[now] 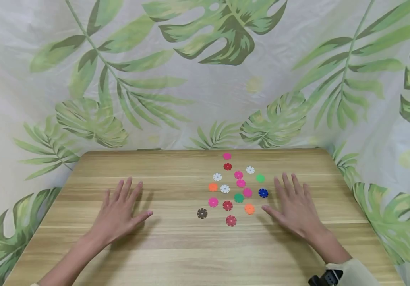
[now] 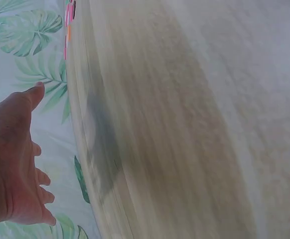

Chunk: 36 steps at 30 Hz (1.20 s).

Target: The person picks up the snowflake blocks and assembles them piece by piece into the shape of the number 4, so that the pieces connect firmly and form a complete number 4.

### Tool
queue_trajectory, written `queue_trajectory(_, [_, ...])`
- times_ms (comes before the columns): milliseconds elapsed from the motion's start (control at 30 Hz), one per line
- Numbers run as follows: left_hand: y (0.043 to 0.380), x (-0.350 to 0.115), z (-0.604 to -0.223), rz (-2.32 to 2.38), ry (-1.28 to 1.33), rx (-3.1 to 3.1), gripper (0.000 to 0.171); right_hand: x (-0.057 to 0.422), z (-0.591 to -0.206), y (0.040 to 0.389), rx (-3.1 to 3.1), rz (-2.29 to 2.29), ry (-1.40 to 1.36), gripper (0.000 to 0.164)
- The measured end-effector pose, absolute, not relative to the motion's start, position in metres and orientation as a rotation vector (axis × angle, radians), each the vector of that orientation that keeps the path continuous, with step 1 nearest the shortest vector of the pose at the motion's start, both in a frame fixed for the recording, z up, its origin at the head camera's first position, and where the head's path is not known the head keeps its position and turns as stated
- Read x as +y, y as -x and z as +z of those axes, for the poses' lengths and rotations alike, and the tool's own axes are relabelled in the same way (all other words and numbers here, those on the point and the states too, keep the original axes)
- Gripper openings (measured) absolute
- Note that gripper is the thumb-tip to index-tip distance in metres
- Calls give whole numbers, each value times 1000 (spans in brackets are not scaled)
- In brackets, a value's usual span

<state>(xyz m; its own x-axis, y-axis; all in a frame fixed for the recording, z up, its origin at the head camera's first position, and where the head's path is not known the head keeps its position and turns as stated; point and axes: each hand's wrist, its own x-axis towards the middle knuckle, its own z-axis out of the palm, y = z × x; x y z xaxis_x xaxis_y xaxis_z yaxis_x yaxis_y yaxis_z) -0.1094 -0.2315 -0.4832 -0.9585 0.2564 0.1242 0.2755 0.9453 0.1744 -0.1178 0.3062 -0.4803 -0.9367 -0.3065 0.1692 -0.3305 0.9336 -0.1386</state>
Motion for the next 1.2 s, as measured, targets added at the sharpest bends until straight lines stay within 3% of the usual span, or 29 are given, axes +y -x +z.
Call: queue_trajectory(1200, [139,-189,-489,-346,657,-2952,90,248,-479,153,-2784,394,-835,84])
